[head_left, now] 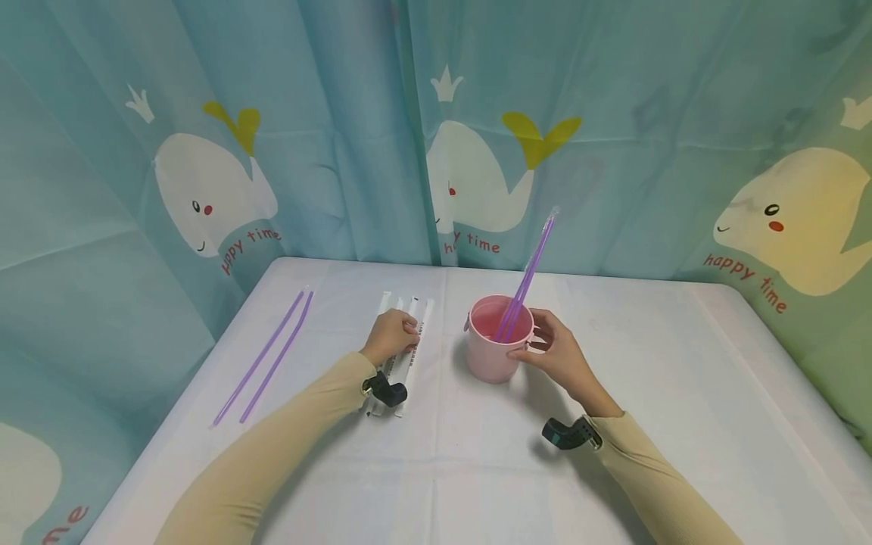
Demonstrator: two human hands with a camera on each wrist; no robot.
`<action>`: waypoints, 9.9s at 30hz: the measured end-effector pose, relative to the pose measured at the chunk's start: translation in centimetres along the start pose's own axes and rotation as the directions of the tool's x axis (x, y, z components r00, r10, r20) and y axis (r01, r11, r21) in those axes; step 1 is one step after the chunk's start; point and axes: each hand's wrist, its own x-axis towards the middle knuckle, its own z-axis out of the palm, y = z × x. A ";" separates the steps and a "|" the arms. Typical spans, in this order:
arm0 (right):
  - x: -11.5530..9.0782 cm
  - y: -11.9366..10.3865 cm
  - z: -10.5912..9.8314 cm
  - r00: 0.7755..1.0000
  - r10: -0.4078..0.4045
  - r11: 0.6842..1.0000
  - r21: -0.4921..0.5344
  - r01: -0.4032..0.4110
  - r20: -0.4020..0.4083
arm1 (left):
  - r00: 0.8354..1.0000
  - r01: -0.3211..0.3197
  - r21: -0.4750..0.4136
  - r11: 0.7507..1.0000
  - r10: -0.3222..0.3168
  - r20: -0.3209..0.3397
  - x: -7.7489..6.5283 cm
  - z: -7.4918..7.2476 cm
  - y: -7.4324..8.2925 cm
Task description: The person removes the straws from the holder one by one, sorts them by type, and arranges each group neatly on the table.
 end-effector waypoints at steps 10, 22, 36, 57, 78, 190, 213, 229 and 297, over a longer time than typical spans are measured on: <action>0.0 0.1 0.1 1.000 0.009 1.000 -0.010 -0.009 0.003 | 1.000 -0.008 0.011 1.000 0.008 -0.017 -0.5 -0.8 1.0; 0.0 0.0 0.0 1.000 0.010 1.000 0.001 -0.010 0.009 | 0.994 -0.110 -0.199 0.974 0.109 -0.019 -0.5 -2.8 2.8; 0.0 0.2 0.1 1.000 0.013 1.000 -0.007 -0.013 0.008 | 0.971 -0.238 -0.183 0.954 0.232 -0.054 0.0 -4.4 6.1; 0.0 0.2 0.0 1.000 -0.004 1.000 0.000 0.004 0.012 | 0.922 -0.387 -0.112 0.915 0.388 -0.009 2.7 -2.5 12.5; -0.1 0.3 -0.1 1.000 -0.007 1.000 0.015 0.007 -0.001 | 0.883 -0.401 -0.090 0.912 0.410 0.228 4.0 2.3 14.9; -0.2 0.2 0.1 1.000 0.005 1.000 0.025 -0.005 0.002 | 0.974 -0.226 -0.500 0.836 0.184 -0.132 0.2 -8.4 9.1; -0.2 0.0 0.1 1.000 -0.008 1.000 0.012 0.008 0.001 | 0.984 -0.139 -0.320 0.937 0.092 -0.155 -1.8 -11.4 1.0; -0.2 0.1 0.0 1.000 0.009 1.000 0.023 -0.009 0.000 | 0.988 -0.034 -0.217 0.976 -0.001 -0.157 -3.2 -13.6 -3.4; -0.1 0.2 0.1 1.000 0.018 1.000 0.023 -0.017 -0.001 | 0.974 0.199 0.104 0.974 -0.185 -0.134 -4.1 -12.8 -10.6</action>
